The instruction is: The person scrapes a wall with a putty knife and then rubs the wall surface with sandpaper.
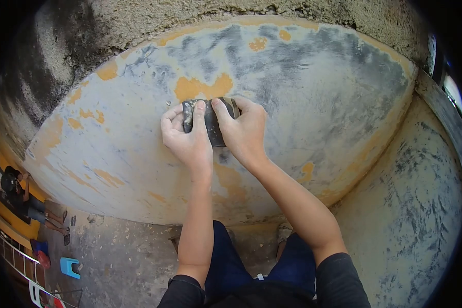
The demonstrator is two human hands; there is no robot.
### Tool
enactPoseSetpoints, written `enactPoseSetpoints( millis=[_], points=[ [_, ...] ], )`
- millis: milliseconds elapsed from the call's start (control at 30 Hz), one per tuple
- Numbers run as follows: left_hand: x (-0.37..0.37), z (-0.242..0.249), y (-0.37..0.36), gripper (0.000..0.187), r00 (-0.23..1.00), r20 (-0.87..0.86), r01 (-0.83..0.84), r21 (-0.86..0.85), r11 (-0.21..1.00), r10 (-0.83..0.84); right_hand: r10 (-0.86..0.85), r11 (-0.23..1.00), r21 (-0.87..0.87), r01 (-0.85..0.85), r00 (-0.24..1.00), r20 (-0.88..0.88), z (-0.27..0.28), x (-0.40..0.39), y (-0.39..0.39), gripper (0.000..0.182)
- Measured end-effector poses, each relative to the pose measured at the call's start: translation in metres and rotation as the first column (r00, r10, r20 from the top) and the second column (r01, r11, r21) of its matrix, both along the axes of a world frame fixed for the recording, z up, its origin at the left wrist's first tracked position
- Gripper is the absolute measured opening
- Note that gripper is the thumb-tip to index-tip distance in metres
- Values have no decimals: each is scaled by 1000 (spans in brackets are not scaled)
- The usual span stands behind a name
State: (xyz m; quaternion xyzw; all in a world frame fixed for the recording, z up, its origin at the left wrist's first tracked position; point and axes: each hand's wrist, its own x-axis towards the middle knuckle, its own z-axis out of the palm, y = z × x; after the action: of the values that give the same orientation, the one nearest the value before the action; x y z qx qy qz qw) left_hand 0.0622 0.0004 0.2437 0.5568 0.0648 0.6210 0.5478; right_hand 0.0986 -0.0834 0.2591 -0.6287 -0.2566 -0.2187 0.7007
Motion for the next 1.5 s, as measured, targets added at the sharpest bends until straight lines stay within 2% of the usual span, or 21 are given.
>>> enactPoseSetpoints(
  millis=[100, 167, 333, 433, 533, 600, 667, 733, 800, 867, 900, 967, 1067, 1133, 1200, 1267, 1367, 1433, 1500],
  points=[
    [-9, 15, -1, 32, 999, -39, -11, -27, 1000, 10, -68, 994, -82, 70, 997, 26, 8, -3, 1, 28],
    [-9, 23, 0, 33, 999, -30, 12, -31, 999, -13, -5, 1000, -18, 6, 1000, 25, 14, -2, 3, 27],
    [0, 7, 4, 33, 1000, 28, -13, -11, 1000, 13, -16, 1000, -2, 16, 999, 39, 11, -3, 6, 31],
    [-4, 21, 3, 33, 999, 17, -34, -33, 999, 35, -57, 994, -88, 60, 998, 36, 21, -3, 4, 32],
    [-5, 29, 5, 33, 999, 44, -17, -26, 1000, 18, 5, 1000, 9, -5, 999, 45, 24, 2, 7, 32],
    [-8, 8, 6, 33, 1000, -12, 3, -10, 1000, -3, -72, 990, -111, 82, 993, 90, 10, -1, 3, 33],
    [-6, 4, 5, 32, 1000, 27, -14, -3, 1000, 14, -29, 998, -56, 33, 997, 68, 7, -4, 7, 31],
    [-5, 3, 5, 32, 999, 54, -5, -49, 999, 7, -46, 995, -90, 49, 998, 39, 8, -6, 8, 29],
    [-7, 12, 7, 35, 1000, -11, -21, -51, 998, 20, -71, 985, -153, 79, 996, 54, 12, -3, 9, 28],
    [-6, 17, 9, 36, 1000, 13, -11, -59, 998, 12, -42, 999, -13, 44, 992, 115, 15, -3, 14, 29],
    [-7, 14, 8, 36, 1000, 22, -10, -53, 999, 11, -43, 999, -7, 44, 991, 124, 13, -3, 12, 29],
    [-8, 6, 5, 36, 1000, 17, -7, -24, 1000, 8, -56, 992, -108, 64, 996, 72, 7, -3, 8, 29],
    [-2, 14, 7, 34, 993, 56, -102, 16, 995, 101, -65, 994, -74, 74, 992, 112, 13, 4, 14, 29],
    [-7, 25, 6, 33, 998, 11, -59, -40, 997, 60, -30, 998, -57, 33, 998, 62, 25, 2, 14, 29],
    [-7, 35, 7, 31, 998, 53, -26, -48, 999, 29, 13, 1000, -20, -12, 999, 42, 30, 0, 13, 30],
    [-8, 17, 8, 32, 999, 40, -20, -11, 1000, 20, -79, 990, -105, 92, 989, 121, 19, 1, 9, 31],
    [-3, 5, 4, 34, 999, 24, -33, 25, 999, 33, -9, 1000, 16, 8, 998, 61, 4, -2, 9, 33],
    [-1, 9, 4, 33, 997, 19, -74, 49, 996, 73, -35, 999, -22, 36, 997, 67, 12, 0, 9, 34],
    [-5, 32, 1, 32, 999, 19, -48, 20, 999, 47, -83, 993, -79, 90, 993, 81, 27, 1, 7, 36]
  ],
)
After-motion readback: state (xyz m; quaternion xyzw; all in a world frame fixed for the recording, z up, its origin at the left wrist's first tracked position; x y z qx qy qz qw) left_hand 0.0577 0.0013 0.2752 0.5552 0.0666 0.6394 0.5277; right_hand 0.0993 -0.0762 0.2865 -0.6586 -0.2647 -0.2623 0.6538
